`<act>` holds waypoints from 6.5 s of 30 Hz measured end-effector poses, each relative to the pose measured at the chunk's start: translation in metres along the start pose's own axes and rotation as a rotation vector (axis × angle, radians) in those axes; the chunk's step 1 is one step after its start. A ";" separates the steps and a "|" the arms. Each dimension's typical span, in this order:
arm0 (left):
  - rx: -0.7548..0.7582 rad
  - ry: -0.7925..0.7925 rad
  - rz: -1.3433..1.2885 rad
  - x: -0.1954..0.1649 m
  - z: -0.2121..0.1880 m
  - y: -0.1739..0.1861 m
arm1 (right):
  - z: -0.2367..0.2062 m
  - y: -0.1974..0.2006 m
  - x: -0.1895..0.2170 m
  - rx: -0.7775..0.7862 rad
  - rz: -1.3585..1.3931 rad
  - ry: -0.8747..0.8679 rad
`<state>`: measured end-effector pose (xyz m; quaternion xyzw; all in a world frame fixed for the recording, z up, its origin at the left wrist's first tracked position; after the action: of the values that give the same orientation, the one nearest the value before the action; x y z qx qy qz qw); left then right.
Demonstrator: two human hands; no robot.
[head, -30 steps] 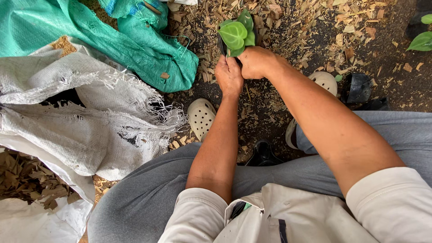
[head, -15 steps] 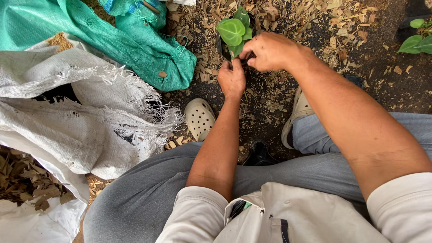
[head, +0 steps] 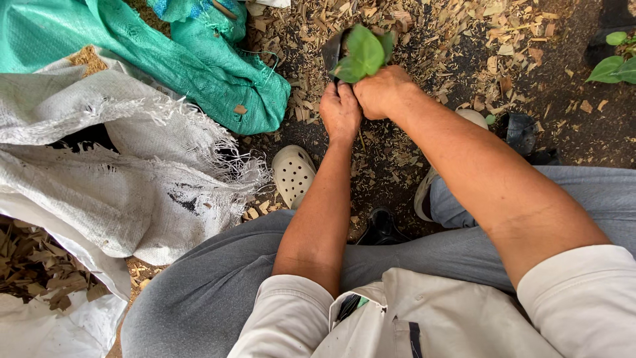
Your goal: The person sits on the ground and fills a black plastic pot with soil taken by hand from a white sack. They set a small green seedling into the pot, press soil around it, and add more soil from the sack to fill the pot.
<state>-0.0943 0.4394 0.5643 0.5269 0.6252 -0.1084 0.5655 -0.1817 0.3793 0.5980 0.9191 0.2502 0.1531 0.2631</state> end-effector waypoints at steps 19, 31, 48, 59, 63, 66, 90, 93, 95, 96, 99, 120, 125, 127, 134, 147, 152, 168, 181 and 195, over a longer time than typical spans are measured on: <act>0.046 0.148 -0.082 -0.011 -0.014 -0.020 | -0.079 0.001 -0.040 -0.953 0.142 0.314; 0.005 0.370 -0.564 0.000 -0.002 -0.045 | -0.055 -0.002 -0.047 -0.803 0.064 0.237; 0.390 0.681 -0.503 0.013 -0.006 -0.055 | -0.001 -0.017 -0.026 -0.245 0.027 0.017; 0.206 0.472 -0.339 0.011 -0.004 -0.028 | -0.085 -0.037 -0.048 -1.013 0.323 0.407; 0.012 0.206 -0.301 -0.007 -0.013 -0.028 | -0.061 -0.051 -0.088 -0.969 0.818 0.164; -0.082 -0.072 -0.209 -0.029 -0.026 -0.032 | -0.044 -0.060 -0.099 -0.856 1.071 0.087; -0.110 -0.227 -0.028 -0.046 0.008 -0.013 | -0.079 0.021 -0.058 -0.838 0.033 0.435; -0.096 -0.184 -0.013 -0.044 0.010 -0.012 | -0.069 0.015 -0.052 -0.735 -0.041 0.372; -0.092 -0.174 -0.015 -0.044 0.012 -0.012 | -0.064 0.013 -0.049 -0.712 -0.083 0.342; -0.091 -0.175 -0.028 -0.045 0.013 -0.012 | -0.061 0.012 -0.047 -0.707 -0.095 0.331; -0.073 -0.149 0.037 -0.044 0.017 -0.014 | -0.052 0.006 -0.041 -0.647 -0.107 0.297; -0.013 -0.077 -0.006 -0.029 0.042 -0.019 | -0.045 0.035 -0.029 -0.551 -0.236 0.217; -0.032 -0.123 0.019 -0.035 0.042 -0.015 | -0.035 0.045 -0.044 -0.639 -0.271 0.153; 0.006 -0.068 0.028 -0.034 0.043 -0.018 | -0.029 0.040 -0.045 -0.650 -0.317 0.126; -0.009 -0.163 0.198 -0.036 0.043 -0.019 | -0.013 0.017 -0.049 -0.416 -0.285 0.097; 0.046 -0.244 0.241 -0.042 0.053 -0.016 | -0.018 0.009 -0.040 -0.472 -0.250 0.163; 0.045 -0.296 0.259 -0.043 0.055 -0.015 | -0.024 0.012 -0.036 -0.515 -0.265 0.185; 0.074 -0.180 0.323 -0.029 0.048 -0.012 | -0.041 0.019 -0.022 -0.411 -0.100 0.209; 0.119 -0.117 0.292 -0.010 0.065 -0.027 | -0.019 0.019 -0.126 -1.042 0.439 0.161; 0.197 -0.150 0.203 -0.013 0.097 -0.065 | 0.062 0.031 -0.138 -0.600 0.231 0.084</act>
<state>-0.0899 0.3344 0.5120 0.6307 0.5110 -0.1506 0.5643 -0.2588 0.2568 0.5444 0.8157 0.0987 0.2867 0.4926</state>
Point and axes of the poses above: each hand's wrist, its own z-axis towards the middle knuckle, its own y-axis out of the back of the hand, x = y × z, the point moved 7 cm from there along z, towards the middle knuckle, and after that the axes turned 9 degrees about z, right-handed, at the moved point
